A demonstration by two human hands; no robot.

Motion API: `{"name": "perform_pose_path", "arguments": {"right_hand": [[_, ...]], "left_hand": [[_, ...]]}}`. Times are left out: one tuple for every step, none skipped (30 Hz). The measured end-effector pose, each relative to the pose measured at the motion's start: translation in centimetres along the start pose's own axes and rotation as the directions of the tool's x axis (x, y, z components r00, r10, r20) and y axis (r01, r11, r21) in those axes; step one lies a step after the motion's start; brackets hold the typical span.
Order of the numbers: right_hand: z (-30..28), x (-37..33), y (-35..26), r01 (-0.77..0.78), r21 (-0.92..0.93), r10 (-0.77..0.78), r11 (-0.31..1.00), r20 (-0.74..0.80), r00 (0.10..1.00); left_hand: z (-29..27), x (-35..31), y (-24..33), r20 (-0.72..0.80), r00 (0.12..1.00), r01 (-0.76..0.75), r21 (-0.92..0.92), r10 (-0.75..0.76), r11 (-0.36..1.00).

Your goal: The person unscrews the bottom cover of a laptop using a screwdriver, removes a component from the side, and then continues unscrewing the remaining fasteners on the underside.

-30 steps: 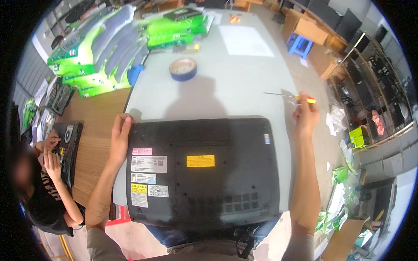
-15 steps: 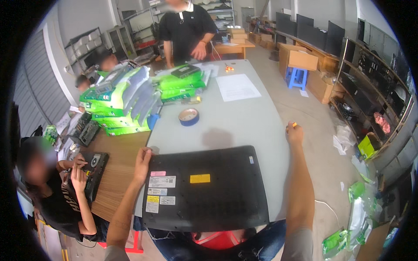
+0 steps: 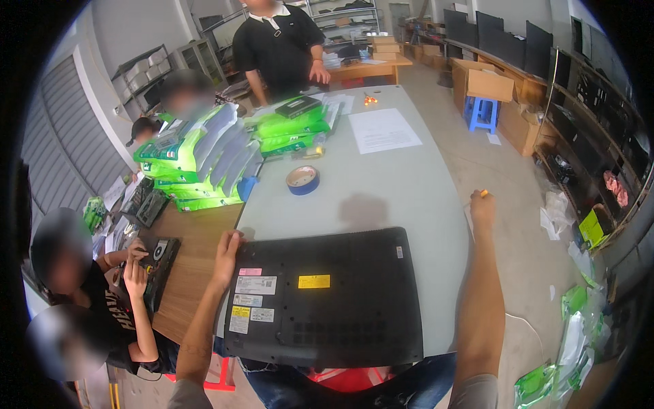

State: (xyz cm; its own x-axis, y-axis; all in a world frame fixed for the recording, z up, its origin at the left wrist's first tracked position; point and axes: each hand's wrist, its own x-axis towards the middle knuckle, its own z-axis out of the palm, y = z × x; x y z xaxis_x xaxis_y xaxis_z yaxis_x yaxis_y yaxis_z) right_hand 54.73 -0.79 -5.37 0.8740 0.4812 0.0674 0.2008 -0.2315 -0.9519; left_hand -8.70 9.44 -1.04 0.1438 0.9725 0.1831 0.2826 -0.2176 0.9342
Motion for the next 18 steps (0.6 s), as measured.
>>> {"name": "perform_pose_path", "arguments": {"right_hand": [[-0.1,0.3,0.4,0.052,-0.178,-0.061,0.983,-0.05,0.997],[-0.1,0.5,0.7,0.092,-0.354,-0.13,0.931,-0.087,0.988],[-0.1,0.8,1.0,0.043,-0.198,-0.05,0.979,-0.032,0.998],[0.0,0.9,1.3,-0.02,-0.041,0.021,0.999,0.034,0.999],[0.0,1.1,1.5,-0.11,0.102,0.099,0.989,0.109,0.989],[0.0,1.1,1.6,-0.016,-0.028,0.017,0.999,0.034,0.999],[0.0,1.1,1.6,0.047,-0.175,-0.053,0.984,-0.031,0.998],[0.0,0.9,1.5,0.062,-0.323,-0.095,0.944,-0.089,0.991],[-0.1,0.7,1.3,0.022,-0.169,-0.022,0.985,0.001,1.0],[-0.1,0.5,1.0,-0.067,-0.013,0.068,0.998,0.095,0.993],[-0.2,0.1,0.6,-0.196,0.123,0.177,0.973,0.149,0.973],[-0.2,-0.3,0.2,-0.102,-0.159,0.106,0.982,0.018,0.994],[-0.2,-0.7,-0.2,-0.078,-0.453,0.01,0.888,-0.151,0.988],[-0.1,-1.1,-0.6,-0.077,-0.474,0.023,0.877,-0.118,0.993],[-0.1,-1.4,-1.0,-0.085,-0.495,0.033,0.865,-0.114,0.993],[0.0,-1.6,-1.2,-0.068,-0.498,0.034,0.864,-0.077,0.996],[0.0,-1.7,-1.4,-0.063,-0.514,0.055,0.856,-0.03,0.998],[0.0,-1.7,-1.6,-0.041,-0.479,0.046,0.877,-0.001,0.999]], "left_hand": [[0.0,0.0,0.0,0.01,1.0,-0.02,-0.022,0.02,1.0],[0.1,0.0,-0.1,0.013,1.0,-0.025,-0.038,0.026,0.999],[0.1,0.1,-0.1,0.011,1.0,-0.017,-0.047,0.017,0.999],[0.1,0.1,-0.2,0.017,0.999,-0.028,-0.068,0.029,0.997],[0.2,0.1,-0.3,0.017,0.999,-0.026,-0.081,0.028,0.996],[0.1,0.2,-0.4,0.006,1.0,-0.005,-0.083,0.006,0.997],[0.1,0.2,-0.5,0.012,0.999,-0.036,-0.081,0.037,0.996],[0.0,0.2,-0.5,0.013,0.999,-0.042,-0.068,0.043,0.997],[-0.1,0.2,-0.6,0.012,0.999,-0.03,-0.046,0.031,0.999],[-0.1,0.2,-0.7,0.017,0.998,-0.053,-0.042,0.054,0.998],[-0.2,0.2,-0.8,0.02,0.998,-0.062,-0.029,0.063,0.998],[-0.2,0.2,-0.8,0.014,0.999,-0.05,-0.002,0.05,0.999],[-0.3,0.2,-0.9,0.01,0.996,-0.086,0.035,0.086,0.996],[-0.3,0.2,-1.0,0.008,0.997,-0.079,0.003,0.079,0.997],[-0.4,0.2,-1.0,0.018,0.998,-0.055,-0.016,0.056,0.998],[-0.4,0.3,-1.1,0.011,1.0,-0.028,-0.022,0.028,0.999],[-0.4,0.4,-1.1,0.028,0.999,-0.036,-0.028,0.037,0.999],[-0.4,0.4,-1.2,0.029,0.999,-0.031,-0.022,0.031,0.999]]}}
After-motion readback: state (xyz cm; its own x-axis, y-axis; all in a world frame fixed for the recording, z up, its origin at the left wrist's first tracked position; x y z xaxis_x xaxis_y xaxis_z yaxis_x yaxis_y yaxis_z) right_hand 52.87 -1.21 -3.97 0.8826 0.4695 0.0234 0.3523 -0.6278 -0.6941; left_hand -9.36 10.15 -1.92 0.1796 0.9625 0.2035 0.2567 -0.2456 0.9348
